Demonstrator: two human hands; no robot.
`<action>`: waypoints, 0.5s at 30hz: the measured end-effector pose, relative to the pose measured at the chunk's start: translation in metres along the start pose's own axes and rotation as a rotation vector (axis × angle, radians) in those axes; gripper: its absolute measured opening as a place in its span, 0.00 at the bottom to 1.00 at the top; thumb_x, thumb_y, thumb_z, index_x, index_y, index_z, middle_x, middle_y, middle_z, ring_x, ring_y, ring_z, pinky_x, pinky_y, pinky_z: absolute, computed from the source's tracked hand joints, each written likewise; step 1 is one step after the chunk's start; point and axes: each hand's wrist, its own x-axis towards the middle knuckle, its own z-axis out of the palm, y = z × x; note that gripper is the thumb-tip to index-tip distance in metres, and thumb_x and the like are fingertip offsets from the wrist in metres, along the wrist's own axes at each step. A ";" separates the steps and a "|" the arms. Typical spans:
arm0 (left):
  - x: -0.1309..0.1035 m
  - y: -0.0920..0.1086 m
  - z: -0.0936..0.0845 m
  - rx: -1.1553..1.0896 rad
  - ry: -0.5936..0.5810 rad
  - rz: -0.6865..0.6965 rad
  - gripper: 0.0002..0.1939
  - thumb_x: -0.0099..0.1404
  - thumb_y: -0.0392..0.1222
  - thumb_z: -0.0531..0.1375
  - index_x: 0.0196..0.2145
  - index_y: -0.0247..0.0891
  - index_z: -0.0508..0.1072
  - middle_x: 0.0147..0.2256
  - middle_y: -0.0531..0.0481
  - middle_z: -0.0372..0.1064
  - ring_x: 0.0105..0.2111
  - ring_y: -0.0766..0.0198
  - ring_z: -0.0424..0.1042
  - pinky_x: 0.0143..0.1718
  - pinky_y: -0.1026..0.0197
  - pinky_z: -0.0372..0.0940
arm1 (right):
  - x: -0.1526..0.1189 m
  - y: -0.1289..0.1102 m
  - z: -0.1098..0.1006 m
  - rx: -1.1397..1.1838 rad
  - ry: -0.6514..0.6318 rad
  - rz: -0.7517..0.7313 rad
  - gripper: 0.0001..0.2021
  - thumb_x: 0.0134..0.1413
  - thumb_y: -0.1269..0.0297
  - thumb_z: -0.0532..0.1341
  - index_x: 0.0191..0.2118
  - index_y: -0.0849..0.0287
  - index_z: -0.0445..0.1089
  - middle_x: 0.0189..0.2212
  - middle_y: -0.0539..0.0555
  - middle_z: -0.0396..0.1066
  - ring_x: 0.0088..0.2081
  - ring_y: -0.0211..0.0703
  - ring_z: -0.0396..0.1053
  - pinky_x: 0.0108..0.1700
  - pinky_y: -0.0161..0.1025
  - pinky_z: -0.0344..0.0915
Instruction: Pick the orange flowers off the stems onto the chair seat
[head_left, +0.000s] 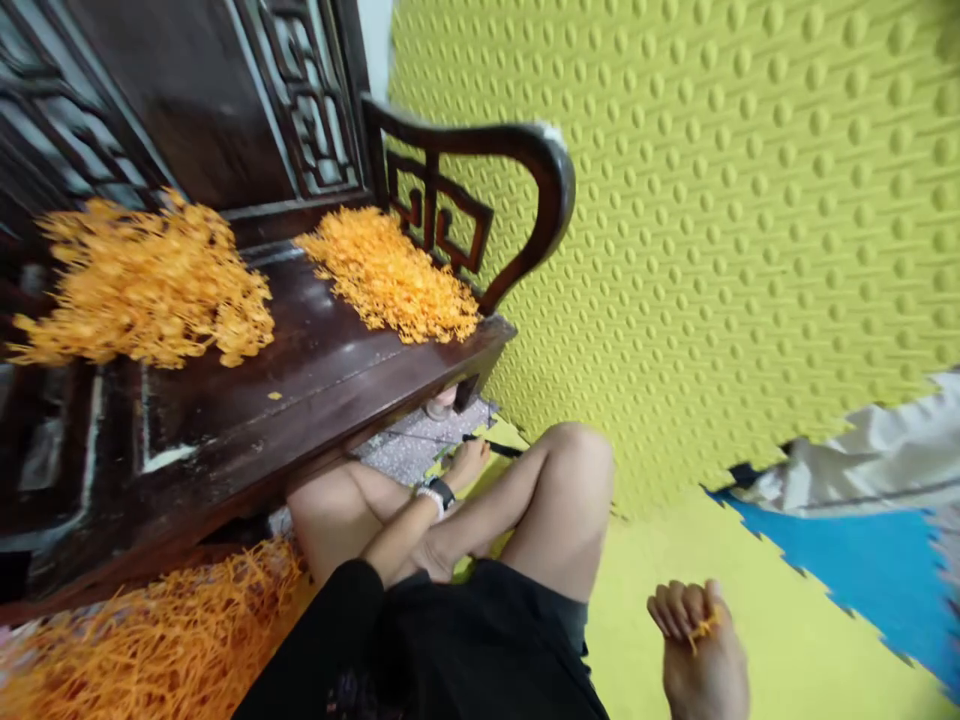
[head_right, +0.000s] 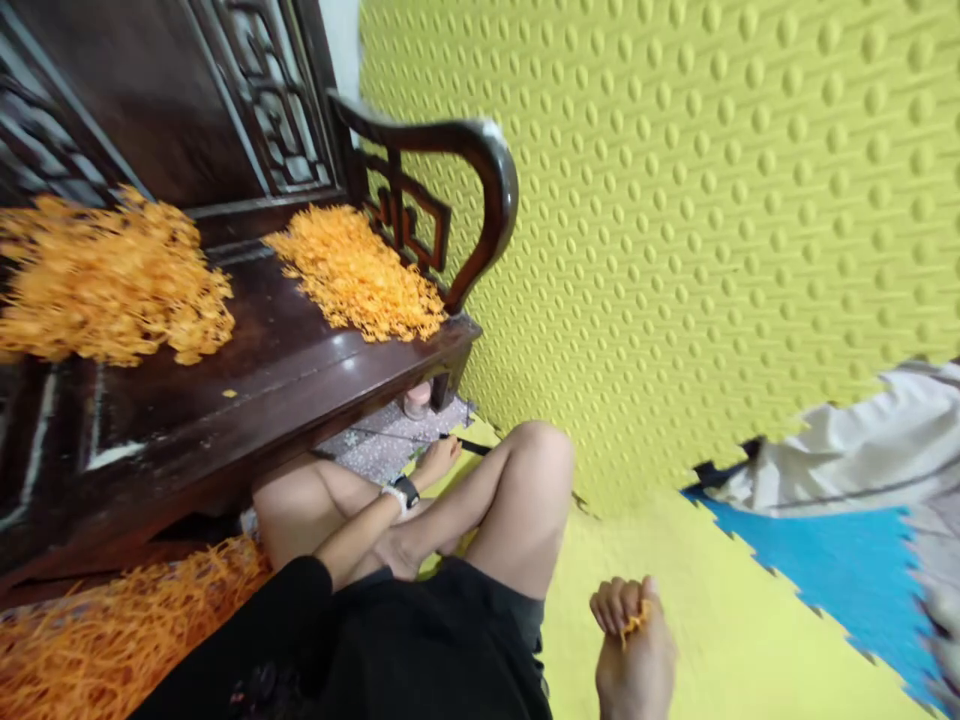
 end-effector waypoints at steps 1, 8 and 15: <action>0.002 0.004 -0.009 0.028 0.051 0.028 0.15 0.67 0.45 0.57 0.48 0.34 0.68 0.45 0.44 0.68 0.42 0.60 0.71 0.42 0.53 0.69 | 0.011 0.000 0.010 0.004 -0.052 0.018 0.27 0.51 0.50 0.62 0.13 0.58 0.50 0.10 0.44 0.46 0.13 0.29 0.44 0.14 0.33 0.46; 0.008 0.068 -0.135 0.197 0.682 0.173 0.17 0.73 0.45 0.41 0.40 0.34 0.65 0.44 0.40 0.64 0.42 0.59 0.68 0.45 0.57 0.64 | 0.076 -0.009 0.110 -0.034 -0.489 -0.091 0.28 0.48 0.44 0.62 0.14 0.57 0.50 0.11 0.43 0.46 0.14 0.30 0.44 0.16 0.33 0.45; 0.094 0.094 -0.254 0.585 0.557 0.051 0.24 0.69 0.36 0.48 0.61 0.31 0.56 0.62 0.34 0.52 0.62 0.40 0.50 0.59 0.36 0.49 | 0.083 -0.012 0.186 -0.068 -0.894 -0.117 0.21 0.53 0.45 0.56 0.23 0.56 0.54 0.18 0.45 0.53 0.16 0.31 0.47 0.19 0.34 0.47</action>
